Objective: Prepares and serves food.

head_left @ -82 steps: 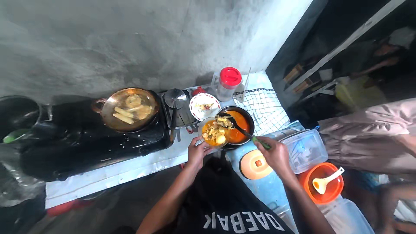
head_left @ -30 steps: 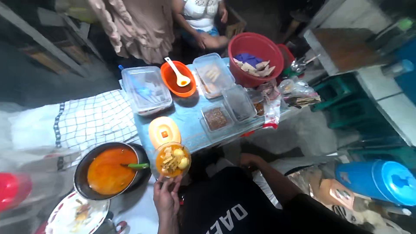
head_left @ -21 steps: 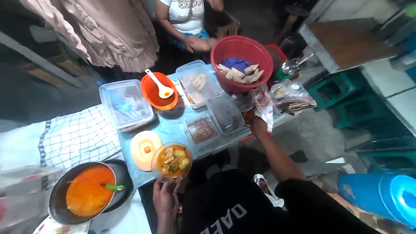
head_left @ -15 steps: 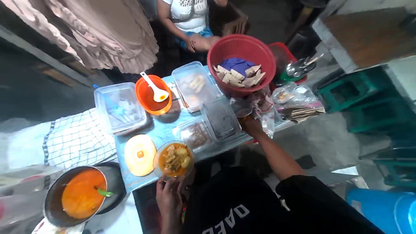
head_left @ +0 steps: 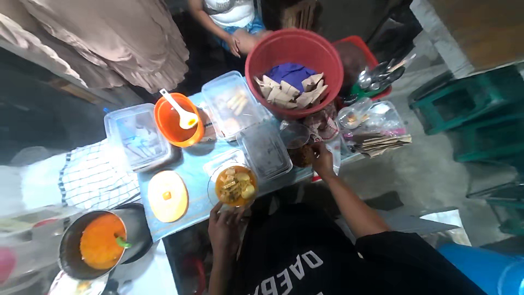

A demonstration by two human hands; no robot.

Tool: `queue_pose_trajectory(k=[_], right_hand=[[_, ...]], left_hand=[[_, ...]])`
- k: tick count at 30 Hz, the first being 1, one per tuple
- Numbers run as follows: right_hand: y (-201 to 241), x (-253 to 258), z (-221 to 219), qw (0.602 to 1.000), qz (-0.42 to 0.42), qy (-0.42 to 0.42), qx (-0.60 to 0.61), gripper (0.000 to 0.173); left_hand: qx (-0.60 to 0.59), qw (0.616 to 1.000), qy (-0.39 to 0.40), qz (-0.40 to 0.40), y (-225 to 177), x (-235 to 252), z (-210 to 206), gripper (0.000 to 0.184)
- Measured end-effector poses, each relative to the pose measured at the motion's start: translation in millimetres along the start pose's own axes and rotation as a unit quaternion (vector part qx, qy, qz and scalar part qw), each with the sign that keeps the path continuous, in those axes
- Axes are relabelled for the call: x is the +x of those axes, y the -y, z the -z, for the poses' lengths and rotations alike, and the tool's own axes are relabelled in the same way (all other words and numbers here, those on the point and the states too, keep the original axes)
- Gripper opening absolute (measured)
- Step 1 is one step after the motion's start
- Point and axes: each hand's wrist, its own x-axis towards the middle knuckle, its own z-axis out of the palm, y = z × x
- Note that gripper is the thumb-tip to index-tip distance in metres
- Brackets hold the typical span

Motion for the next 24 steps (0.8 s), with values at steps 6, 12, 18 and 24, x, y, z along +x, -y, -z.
queue_pose_trajectory(k=[6,12,18,24], right_hand=[[-8.0,8.1,-1.2,0.997,-0.058,-0.037,-0.022,0.032],[-3.0,14.2,-1.4,0.980,-0.131,0.120,-0.084,0.036],[0.1,19.9,2.1,0.974,-0.178,0.139,0.029,0.037],[-3.4,19.5,7.7,0.968,-0.221,0.073,0.100,0.037]], left_hand=[[-0.001,1.000,0.019,0.012,2.6,0.7,-17.8,0.042],[0.005,0.999,0.027,0.018,7.0,2.1,-31.7,0.043],[0.003,0.999,0.024,0.027,8.4,0.5,-45.0,0.041],[0.016,0.999,0.040,0.028,12.0,4.6,-50.0,0.041]])
